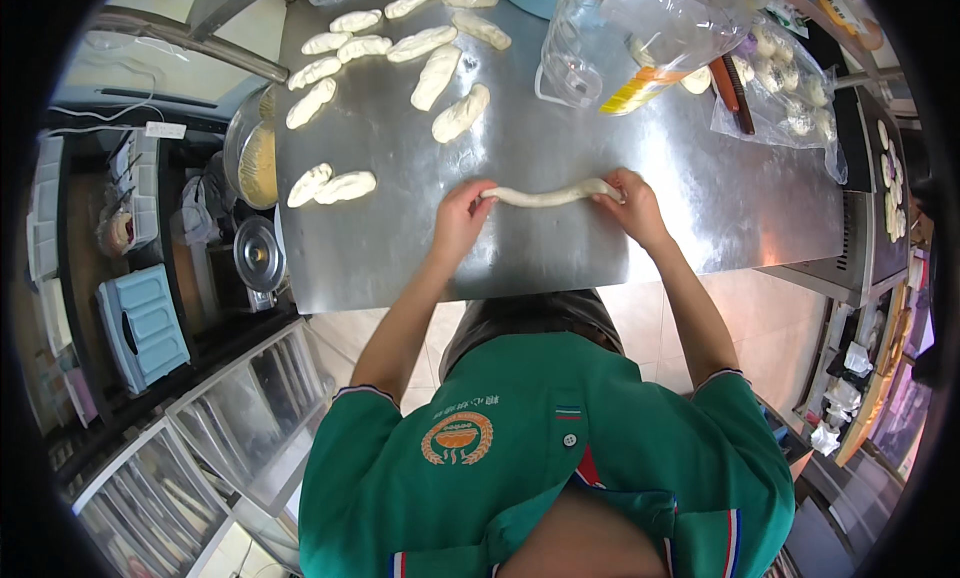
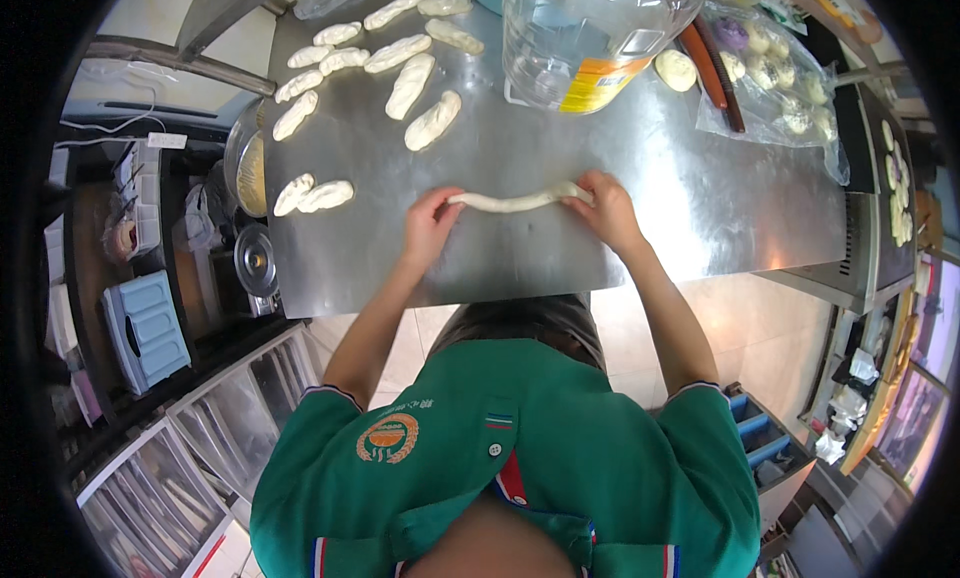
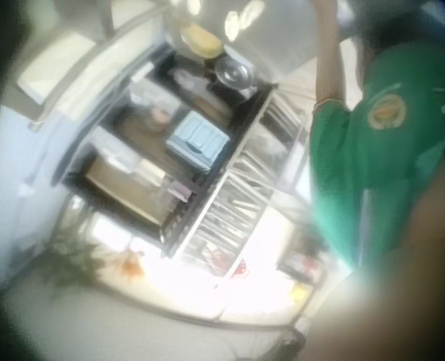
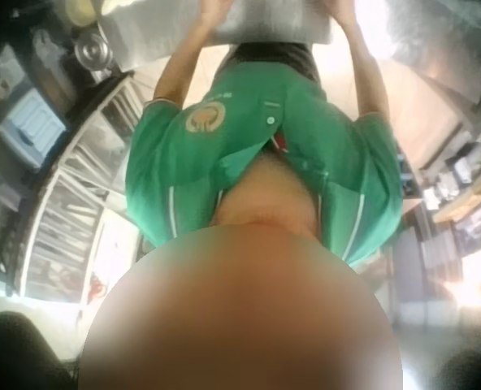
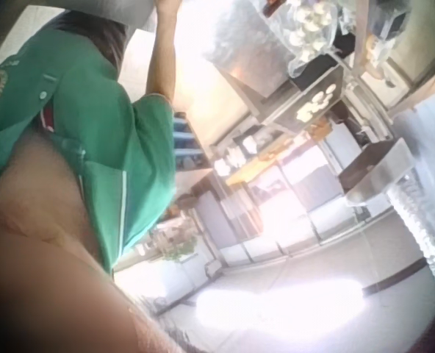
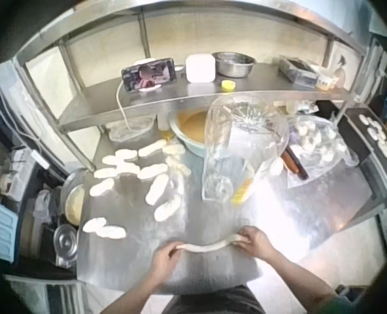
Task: The person shapes dough into flatbreads on a stainless steel counter, then places them on a griddle to cook. They use tongs to flip the flatbreads and transfer cooked ones to a cooling rack.
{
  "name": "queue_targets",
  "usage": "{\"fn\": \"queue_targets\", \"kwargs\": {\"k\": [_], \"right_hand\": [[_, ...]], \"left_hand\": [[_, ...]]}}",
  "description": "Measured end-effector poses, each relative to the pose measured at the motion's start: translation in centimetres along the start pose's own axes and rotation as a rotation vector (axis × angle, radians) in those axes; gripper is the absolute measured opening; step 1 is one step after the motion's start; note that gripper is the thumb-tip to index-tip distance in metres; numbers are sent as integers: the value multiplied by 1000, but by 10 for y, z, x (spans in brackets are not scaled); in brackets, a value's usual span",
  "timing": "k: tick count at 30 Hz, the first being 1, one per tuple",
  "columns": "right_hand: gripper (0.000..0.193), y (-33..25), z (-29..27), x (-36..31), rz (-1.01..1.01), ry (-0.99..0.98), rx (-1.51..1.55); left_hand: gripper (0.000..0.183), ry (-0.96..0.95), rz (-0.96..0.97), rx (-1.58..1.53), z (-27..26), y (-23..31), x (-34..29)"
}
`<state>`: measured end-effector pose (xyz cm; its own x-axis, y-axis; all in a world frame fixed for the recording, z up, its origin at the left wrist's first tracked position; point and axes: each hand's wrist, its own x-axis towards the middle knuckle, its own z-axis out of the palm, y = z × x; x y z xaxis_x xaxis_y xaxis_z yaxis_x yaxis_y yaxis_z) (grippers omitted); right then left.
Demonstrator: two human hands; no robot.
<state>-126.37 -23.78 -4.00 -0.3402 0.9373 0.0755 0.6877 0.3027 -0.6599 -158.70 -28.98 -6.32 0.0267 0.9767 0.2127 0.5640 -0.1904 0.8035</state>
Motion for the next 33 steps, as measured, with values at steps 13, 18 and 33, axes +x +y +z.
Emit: {"fn": "queue_targets", "kwargs": {"k": [13, 18, 33], "right_hand": [[20, 17, 6, -5, 533, -193, 724], [18, 53, -14, -14, 623, -163, 657], [20, 81, -27, -25, 552, -67, 624]], "left_hand": [[81, -250, -29, 566, -27, -24, -54], [89, -319, 5, 658, -30, -12, -48], [97, -581, 248, 476, 58, 55, 6]]}}
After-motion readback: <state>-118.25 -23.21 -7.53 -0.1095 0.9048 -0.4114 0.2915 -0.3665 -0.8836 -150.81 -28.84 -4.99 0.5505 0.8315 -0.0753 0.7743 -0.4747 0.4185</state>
